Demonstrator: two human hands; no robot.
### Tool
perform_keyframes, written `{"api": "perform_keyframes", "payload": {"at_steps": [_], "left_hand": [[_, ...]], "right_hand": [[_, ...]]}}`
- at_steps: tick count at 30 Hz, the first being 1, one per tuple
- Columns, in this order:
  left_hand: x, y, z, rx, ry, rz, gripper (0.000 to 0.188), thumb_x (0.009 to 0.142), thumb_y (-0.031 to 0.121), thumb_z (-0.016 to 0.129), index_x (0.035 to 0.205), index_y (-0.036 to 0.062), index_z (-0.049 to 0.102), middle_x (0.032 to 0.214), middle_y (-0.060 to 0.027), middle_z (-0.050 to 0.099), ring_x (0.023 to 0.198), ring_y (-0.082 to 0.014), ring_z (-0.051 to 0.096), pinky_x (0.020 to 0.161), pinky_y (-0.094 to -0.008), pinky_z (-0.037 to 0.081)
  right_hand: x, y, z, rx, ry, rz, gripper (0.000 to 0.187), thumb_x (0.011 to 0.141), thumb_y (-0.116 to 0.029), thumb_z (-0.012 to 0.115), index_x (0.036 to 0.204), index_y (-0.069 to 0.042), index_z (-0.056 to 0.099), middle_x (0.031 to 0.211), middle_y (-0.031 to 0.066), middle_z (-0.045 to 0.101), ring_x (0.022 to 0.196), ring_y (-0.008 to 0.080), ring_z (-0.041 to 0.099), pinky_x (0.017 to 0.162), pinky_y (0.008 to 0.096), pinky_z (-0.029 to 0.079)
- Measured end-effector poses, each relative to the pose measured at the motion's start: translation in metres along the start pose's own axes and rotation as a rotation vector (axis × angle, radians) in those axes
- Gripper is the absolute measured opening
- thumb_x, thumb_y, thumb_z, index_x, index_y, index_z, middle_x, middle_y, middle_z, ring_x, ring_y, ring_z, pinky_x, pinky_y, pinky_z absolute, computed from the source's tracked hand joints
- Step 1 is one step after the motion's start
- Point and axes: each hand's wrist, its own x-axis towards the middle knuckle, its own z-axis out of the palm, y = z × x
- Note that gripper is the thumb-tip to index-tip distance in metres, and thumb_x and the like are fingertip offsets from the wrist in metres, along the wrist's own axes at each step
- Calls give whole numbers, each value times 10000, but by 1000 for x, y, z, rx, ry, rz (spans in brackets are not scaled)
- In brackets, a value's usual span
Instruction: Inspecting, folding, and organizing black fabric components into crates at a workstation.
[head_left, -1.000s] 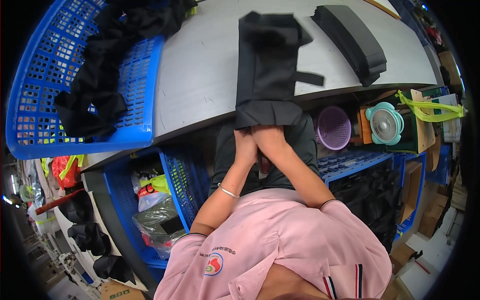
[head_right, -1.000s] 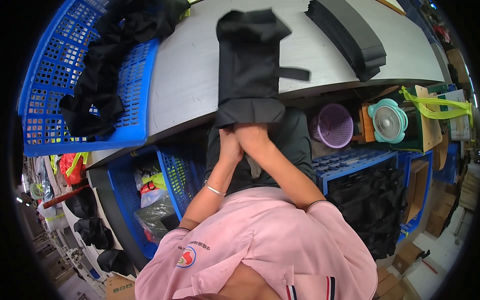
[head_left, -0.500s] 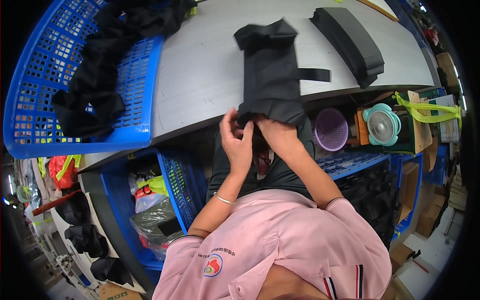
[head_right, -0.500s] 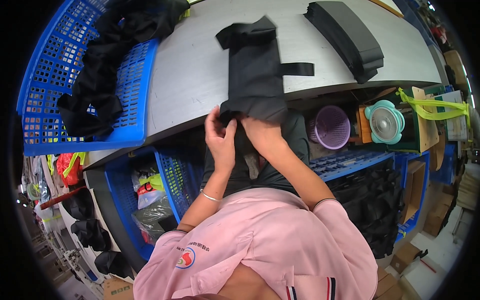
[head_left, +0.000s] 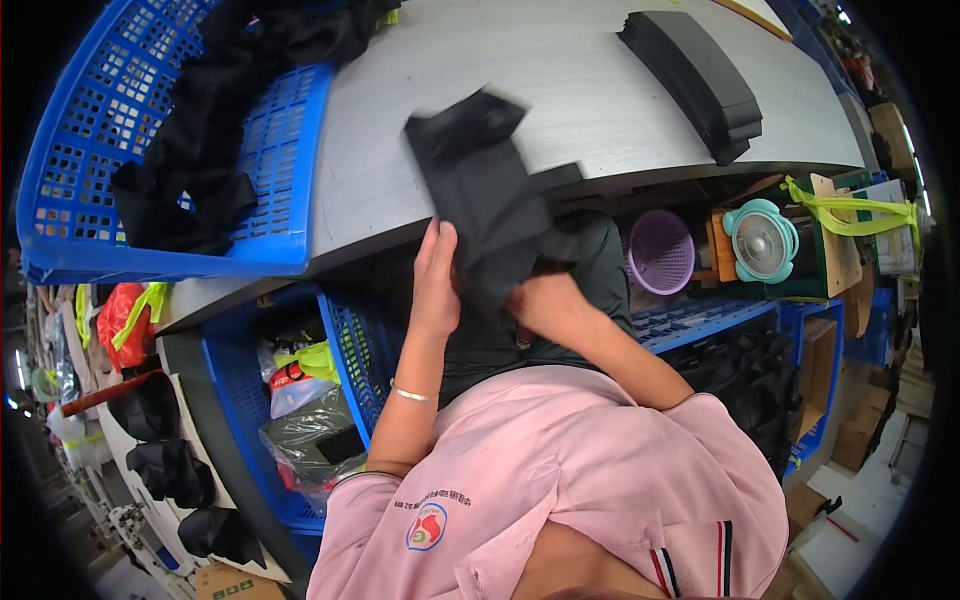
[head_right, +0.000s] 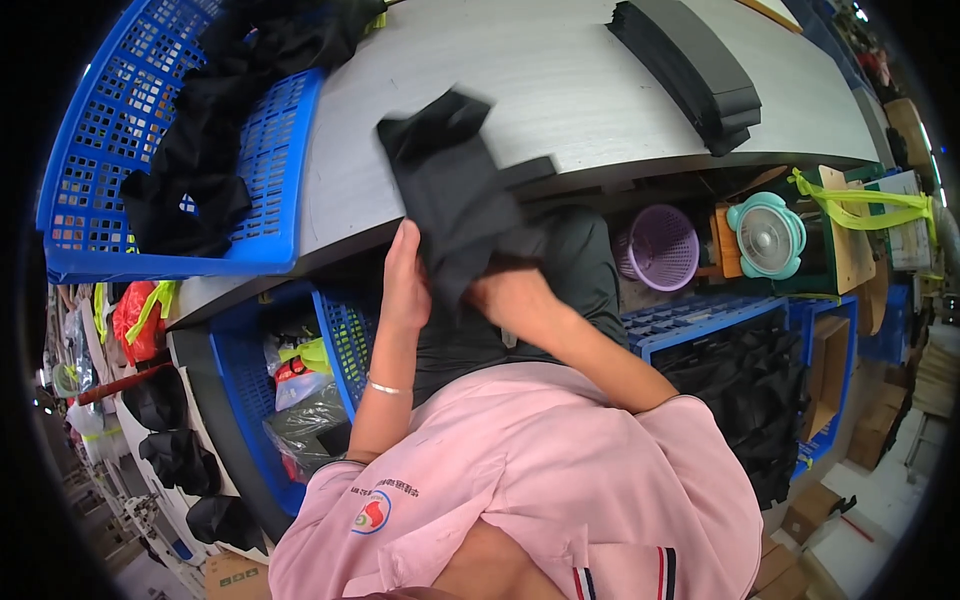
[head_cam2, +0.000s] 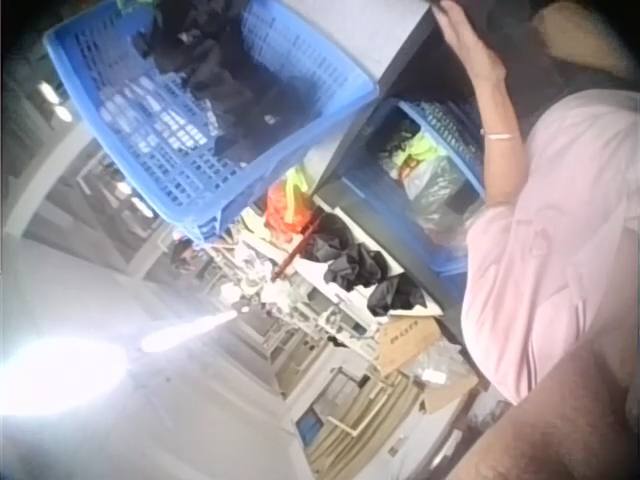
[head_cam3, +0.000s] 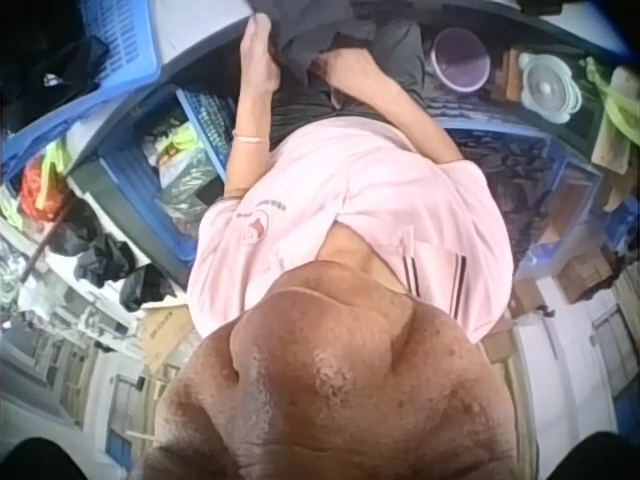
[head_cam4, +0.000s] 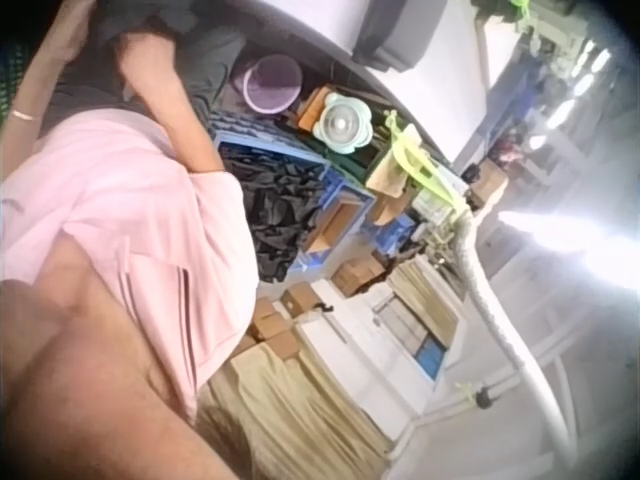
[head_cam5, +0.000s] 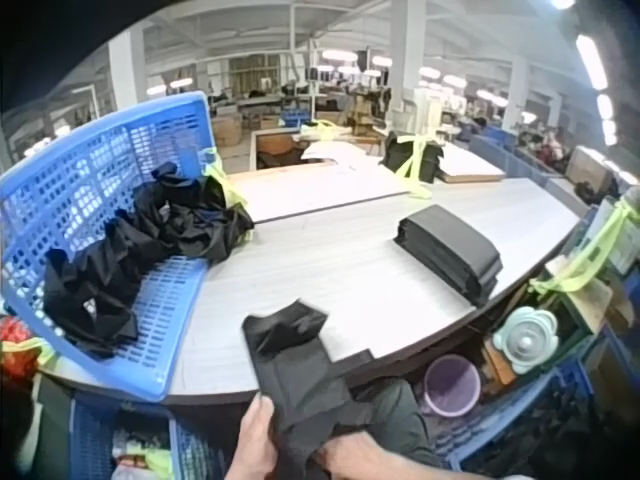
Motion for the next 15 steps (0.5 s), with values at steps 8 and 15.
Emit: {"api": "perform_keyframes", "payload": {"at_steps": [8,15], "left_hand": [[-9,-5,3,108,42,-176,476,1023,294,574,1391,5,486,1297,-91,606,1152,-167,591,1002,-313,467],[-18,-16,-12,123,-159,-294,440,1031,358,553,1303,13,583,1235,-37,645,1096,-124,595,979,-279,460]], "right_hand": [[-30,-16,-80,258,707,408,142,862,-83,687,978,-1,689,930,137,713,853,295,694,769,323,539],[-41,12,-78,1145,303,703,251,951,-183,613,1012,57,649,815,19,643,783,69,503,718,283,453]]}}
